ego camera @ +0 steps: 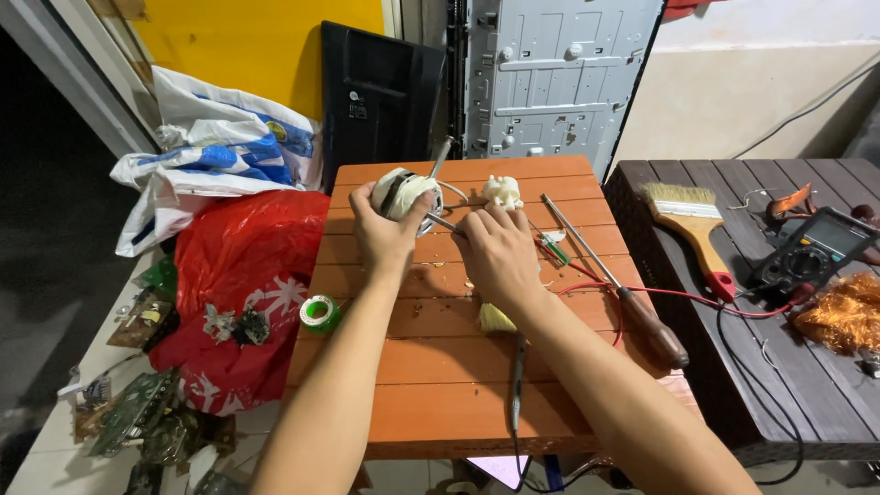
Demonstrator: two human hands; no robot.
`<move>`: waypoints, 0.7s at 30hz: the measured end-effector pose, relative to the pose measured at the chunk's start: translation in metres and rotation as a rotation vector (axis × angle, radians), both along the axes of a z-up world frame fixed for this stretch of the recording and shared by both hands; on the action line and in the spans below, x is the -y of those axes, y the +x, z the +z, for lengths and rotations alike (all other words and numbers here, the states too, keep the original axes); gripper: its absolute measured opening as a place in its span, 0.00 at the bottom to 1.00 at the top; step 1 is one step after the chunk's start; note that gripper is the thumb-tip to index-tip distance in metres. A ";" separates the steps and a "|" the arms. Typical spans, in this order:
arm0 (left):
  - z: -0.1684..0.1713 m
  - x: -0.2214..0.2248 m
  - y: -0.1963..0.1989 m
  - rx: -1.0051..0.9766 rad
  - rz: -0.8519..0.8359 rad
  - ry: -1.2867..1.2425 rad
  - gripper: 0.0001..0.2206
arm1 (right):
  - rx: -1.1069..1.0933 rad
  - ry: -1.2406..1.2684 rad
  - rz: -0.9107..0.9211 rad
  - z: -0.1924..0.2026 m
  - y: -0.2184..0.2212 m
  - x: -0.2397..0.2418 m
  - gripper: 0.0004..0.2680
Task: The person is repairing a small electrical motor on a wooden table. They use a screwdriver to adjust the motor shaft and a metal file to scrape the commutator surface, occasionally rotating the motor to access different areas.
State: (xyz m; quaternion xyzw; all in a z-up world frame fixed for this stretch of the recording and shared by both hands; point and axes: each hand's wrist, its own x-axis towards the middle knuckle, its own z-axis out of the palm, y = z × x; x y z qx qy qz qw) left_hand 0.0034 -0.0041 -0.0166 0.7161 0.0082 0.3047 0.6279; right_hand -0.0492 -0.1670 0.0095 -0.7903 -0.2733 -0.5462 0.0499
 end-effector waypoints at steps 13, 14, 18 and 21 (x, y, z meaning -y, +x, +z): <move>0.005 -0.003 -0.004 0.022 0.057 0.021 0.41 | -0.100 0.074 0.051 -0.013 0.009 0.006 0.11; 0.002 -0.004 -0.003 0.030 0.069 0.007 0.41 | -0.098 0.059 0.069 -0.012 0.009 0.007 0.09; -0.010 -0.006 0.007 0.030 0.073 0.007 0.41 | -0.111 -0.030 0.035 -0.010 0.006 0.007 0.08; -0.013 -0.003 0.003 0.008 0.077 0.037 0.41 | -0.169 -0.017 0.029 -0.023 0.009 0.010 0.08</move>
